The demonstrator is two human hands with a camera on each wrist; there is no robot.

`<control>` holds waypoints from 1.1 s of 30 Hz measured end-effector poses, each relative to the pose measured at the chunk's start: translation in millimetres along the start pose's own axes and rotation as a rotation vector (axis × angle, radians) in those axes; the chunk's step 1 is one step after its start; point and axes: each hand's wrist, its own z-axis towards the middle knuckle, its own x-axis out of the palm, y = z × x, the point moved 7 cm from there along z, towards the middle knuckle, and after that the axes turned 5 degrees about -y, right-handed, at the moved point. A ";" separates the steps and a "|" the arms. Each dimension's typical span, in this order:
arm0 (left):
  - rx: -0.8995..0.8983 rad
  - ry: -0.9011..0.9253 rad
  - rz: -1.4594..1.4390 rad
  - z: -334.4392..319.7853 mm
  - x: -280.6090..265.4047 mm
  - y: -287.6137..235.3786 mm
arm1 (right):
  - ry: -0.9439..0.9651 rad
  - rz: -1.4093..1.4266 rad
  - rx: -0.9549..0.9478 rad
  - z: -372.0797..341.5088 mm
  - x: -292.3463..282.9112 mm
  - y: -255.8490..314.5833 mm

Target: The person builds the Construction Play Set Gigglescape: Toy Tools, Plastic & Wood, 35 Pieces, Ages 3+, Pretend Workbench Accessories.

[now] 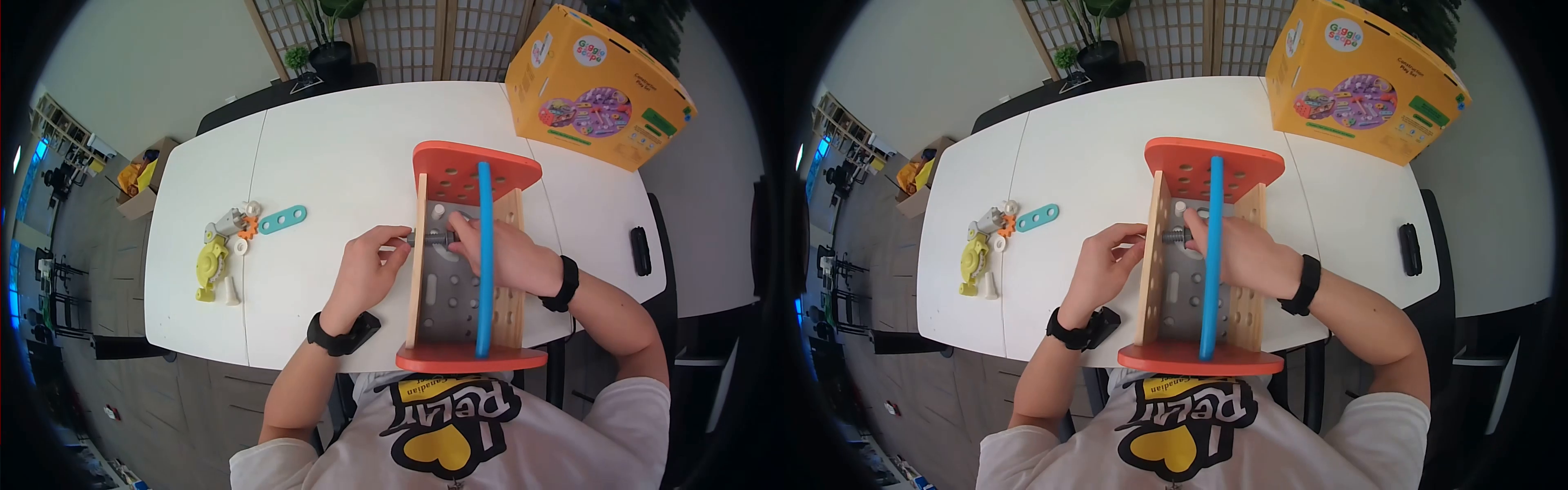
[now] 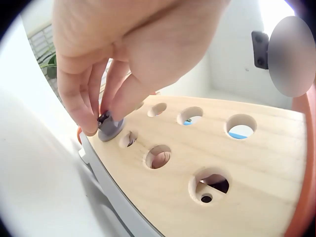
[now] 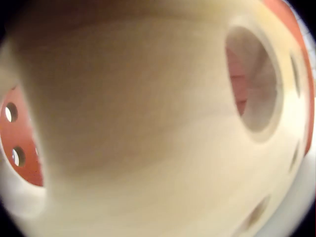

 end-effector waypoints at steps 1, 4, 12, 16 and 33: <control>-0.003 -0.008 -0.016 0.2 -0.3 1.4 | -0.012 0.046 -0.003 1.2 0.4 -0.5; -0.039 -0.016 -0.015 1.5 0.1 2.9 | -0.019 0.142 -0.006 5.3 2.6 -5.0; -0.076 0.003 -0.063 8.3 2.6 8.4 | -0.024 0.121 -0.051 10.8 11.5 -11.2; -0.099 0.007 -0.092 8.7 2.9 11.2 | 0.005 0.152 -0.050 13.2 5.6 -8.9; -0.154 0.069 -0.039 10.6 1.6 6.1 | 0.119 0.403 0.179 16.3 1.6 -12.5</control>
